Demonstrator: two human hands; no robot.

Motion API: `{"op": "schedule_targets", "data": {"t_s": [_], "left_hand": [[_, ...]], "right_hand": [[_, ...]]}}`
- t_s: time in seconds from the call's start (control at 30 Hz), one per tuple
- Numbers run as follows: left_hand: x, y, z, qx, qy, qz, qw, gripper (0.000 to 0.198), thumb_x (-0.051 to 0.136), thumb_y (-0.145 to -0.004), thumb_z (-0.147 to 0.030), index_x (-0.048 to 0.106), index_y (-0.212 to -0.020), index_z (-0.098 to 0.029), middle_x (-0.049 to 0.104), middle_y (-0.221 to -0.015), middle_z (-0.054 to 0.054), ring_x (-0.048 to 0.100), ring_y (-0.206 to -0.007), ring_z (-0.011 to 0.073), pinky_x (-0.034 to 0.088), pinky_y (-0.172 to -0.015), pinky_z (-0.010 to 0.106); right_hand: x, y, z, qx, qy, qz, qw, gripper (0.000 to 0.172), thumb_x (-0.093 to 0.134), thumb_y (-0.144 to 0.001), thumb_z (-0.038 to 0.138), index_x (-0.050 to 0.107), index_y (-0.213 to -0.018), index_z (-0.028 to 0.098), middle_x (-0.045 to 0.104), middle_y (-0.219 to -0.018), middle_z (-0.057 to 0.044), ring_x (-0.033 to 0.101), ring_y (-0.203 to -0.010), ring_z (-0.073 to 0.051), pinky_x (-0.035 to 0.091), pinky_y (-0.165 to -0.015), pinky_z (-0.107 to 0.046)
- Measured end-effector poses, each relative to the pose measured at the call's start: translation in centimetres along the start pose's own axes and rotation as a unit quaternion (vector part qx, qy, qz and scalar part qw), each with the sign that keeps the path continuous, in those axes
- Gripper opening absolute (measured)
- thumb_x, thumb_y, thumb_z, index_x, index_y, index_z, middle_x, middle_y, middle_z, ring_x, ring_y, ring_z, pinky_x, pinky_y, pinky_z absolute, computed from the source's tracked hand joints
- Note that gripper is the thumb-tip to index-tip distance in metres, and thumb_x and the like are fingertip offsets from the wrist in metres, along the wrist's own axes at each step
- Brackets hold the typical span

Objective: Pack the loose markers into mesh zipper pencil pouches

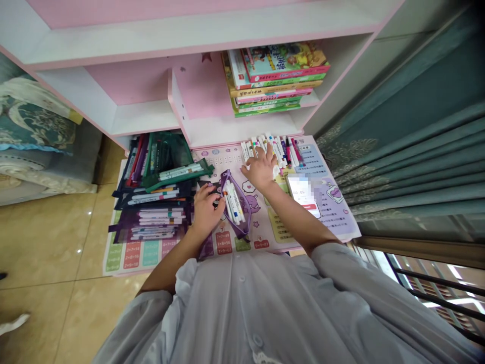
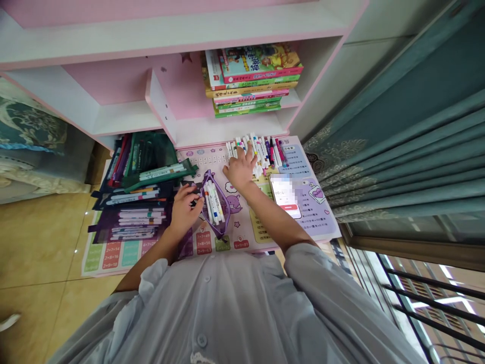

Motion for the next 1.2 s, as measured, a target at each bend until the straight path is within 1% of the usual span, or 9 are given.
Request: {"op": "schedule_targets", "data": {"t_s": [0.2,0.3,0.43,0.53,0.63,0.77,0.87,1.03,1.2], "left_hand": [[-0.1,0.0,-0.1,0.0,0.007,0.0,1.0,0.018,0.061,-0.085,-0.032,0.072,-0.075,-0.022,0.072,-0.116,0.008,0.056,-0.128,0.0305,0.043,-0.112,0.052],[-0.1,0.1,0.0,-0.001,0.003,0.0,1.0,0.017,0.061,-0.085,-0.032,0.072,-0.076,-0.023,0.071,-0.116,0.007,0.056,-0.129,0.0295,0.044,-0.112,0.051],[0.0,0.1,0.0,-0.001,0.002,0.0,1.0,0.018,0.061,-0.085,-0.032,0.072,-0.076,-0.022,0.072,-0.115,0.008,0.056,-0.128,0.0297,0.044,-0.112,0.051],[-0.1,0.1,0.0,-0.002,0.002,-0.003,1.0,0.018,0.061,-0.085,-0.032,0.072,-0.076,-0.022,0.072,-0.114,0.008,0.057,-0.128,0.0301,0.045,-0.111,0.051],[-0.1,0.0,0.0,0.001,0.0,-0.003,1.0,0.017,0.062,-0.085,-0.031,0.072,-0.075,-0.021,0.072,-0.114,0.009,0.057,-0.127,0.0304,0.045,-0.111,0.051],[-0.1,0.0,-0.1,0.001,-0.004,-0.001,1.0,0.016,0.062,-0.084,-0.03,0.072,-0.075,-0.021,0.072,-0.114,0.008,0.057,-0.128,0.0307,0.045,-0.111,0.052],[-0.2,-0.1,-0.3,-0.002,-0.002,0.005,1.0,0.017,0.061,-0.085,-0.03,0.072,-0.076,-0.022,0.072,-0.115,0.008,0.056,-0.129,0.0314,0.044,-0.112,0.053],[-0.2,-0.1,-0.4,-0.001,0.005,0.016,1.0,0.017,0.06,-0.086,-0.031,0.072,-0.077,-0.022,0.071,-0.118,0.008,0.055,-0.13,0.031,0.042,-0.113,0.053],[-0.1,-0.1,-0.3,0.0,0.0,0.013,1.0,0.018,0.06,-0.086,-0.031,0.072,-0.076,-0.022,0.071,-0.118,0.009,0.054,-0.131,0.0319,0.042,-0.113,0.054]], "right_hand": [[3.5,-1.8,-1.3,0.029,0.021,0.049,0.998,0.019,0.064,-0.078,0.025,0.074,-0.088,0.011,0.046,-0.148,-0.024,0.016,-0.149,-0.048,0.015,-0.112,-0.079],[4.2,-2.0,-1.4,0.026,0.005,0.049,0.998,0.019,0.061,-0.078,0.023,0.074,-0.085,0.012,0.045,-0.149,-0.023,0.011,-0.151,-0.048,0.012,-0.111,-0.08],[4.2,-2.1,-1.2,0.021,0.008,0.063,0.998,0.02,0.058,-0.076,0.021,0.075,-0.082,0.011,0.047,-0.148,-0.022,0.012,-0.15,-0.047,0.015,-0.111,-0.079],[3.0,-1.8,-0.6,0.022,0.008,0.056,0.998,0.019,0.058,-0.074,0.02,0.074,-0.079,0.012,0.048,-0.148,-0.02,0.016,-0.149,-0.047,0.018,-0.112,-0.078],[0.3,-0.5,0.1,0.017,-0.021,0.018,0.999,0.017,0.057,-0.076,0.02,0.072,-0.071,0.014,0.049,-0.148,-0.017,0.02,-0.149,-0.048,0.023,-0.112,-0.076],[-3.8,3.1,1.2,-0.027,-0.082,-0.023,0.996,0.021,0.057,-0.079,0.025,0.066,-0.061,0.018,0.052,-0.145,-0.013,0.023,-0.149,-0.046,0.028,-0.113,-0.071],[-5.8,6.7,2.2,-0.078,-0.118,-0.015,0.99,0.022,0.059,-0.079,0.025,0.063,-0.057,0.019,0.054,-0.142,-0.011,0.026,-0.148,-0.044,0.031,-0.114,-0.067],[-6.1,11.2,3.3,-0.115,-0.132,0.036,0.984,0.018,0.064,-0.074,0.022,0.063,-0.056,0.02,0.056,-0.14,-0.011,0.025,-0.149,-0.043,0.034,-0.113,-0.063],[-4.8,12.5,4.1,-0.118,-0.115,0.081,0.983,0.016,0.065,-0.073,0.021,0.065,-0.058,0.02,0.057,-0.142,-0.012,0.024,-0.149,-0.042,0.032,-0.111,-0.064]]}}
Point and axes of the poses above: each hand's wrist, its own y-axis away from the middle knuckle, its own x-axis out of the palm, z = x × y, the point moved 7 cm from there along -y, towards the middle knuckle
